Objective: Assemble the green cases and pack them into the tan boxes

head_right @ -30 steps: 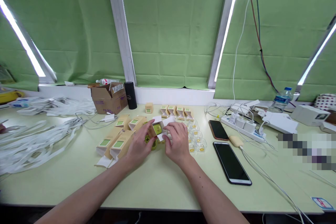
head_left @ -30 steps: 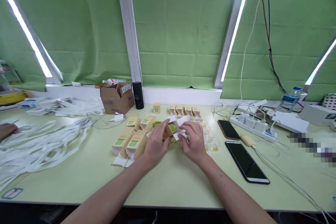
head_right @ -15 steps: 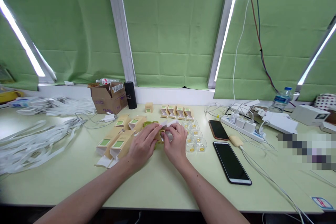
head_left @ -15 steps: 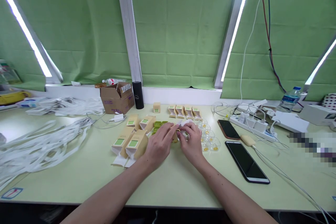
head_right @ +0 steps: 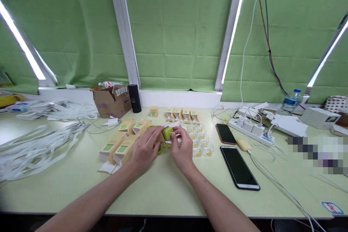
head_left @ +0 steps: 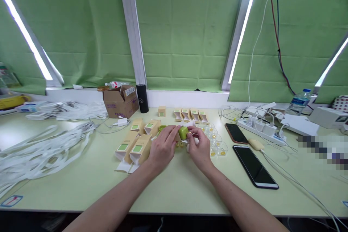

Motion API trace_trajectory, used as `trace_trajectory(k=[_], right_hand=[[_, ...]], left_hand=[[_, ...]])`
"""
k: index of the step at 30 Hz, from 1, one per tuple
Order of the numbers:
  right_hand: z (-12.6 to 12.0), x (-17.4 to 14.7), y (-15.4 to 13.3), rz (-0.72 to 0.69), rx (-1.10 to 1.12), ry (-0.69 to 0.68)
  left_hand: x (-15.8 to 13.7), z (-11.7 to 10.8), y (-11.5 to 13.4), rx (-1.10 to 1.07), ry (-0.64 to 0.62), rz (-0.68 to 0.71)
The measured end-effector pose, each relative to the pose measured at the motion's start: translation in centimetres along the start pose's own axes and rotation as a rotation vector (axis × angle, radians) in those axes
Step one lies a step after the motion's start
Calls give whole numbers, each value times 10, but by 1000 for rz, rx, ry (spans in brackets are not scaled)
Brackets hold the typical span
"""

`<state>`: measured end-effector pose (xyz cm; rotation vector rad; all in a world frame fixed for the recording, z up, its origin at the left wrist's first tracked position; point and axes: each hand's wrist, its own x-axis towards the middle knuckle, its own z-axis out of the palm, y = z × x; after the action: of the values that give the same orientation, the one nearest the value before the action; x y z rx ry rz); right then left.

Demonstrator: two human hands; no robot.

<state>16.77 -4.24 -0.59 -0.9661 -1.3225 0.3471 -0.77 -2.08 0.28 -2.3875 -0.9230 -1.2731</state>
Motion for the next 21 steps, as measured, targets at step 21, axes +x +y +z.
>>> trace_trajectory(k=[21], right_hand=[[-9,12,-6,327,568,-55]], left_hand=[[2,-2,-2,35,-4,-44]])
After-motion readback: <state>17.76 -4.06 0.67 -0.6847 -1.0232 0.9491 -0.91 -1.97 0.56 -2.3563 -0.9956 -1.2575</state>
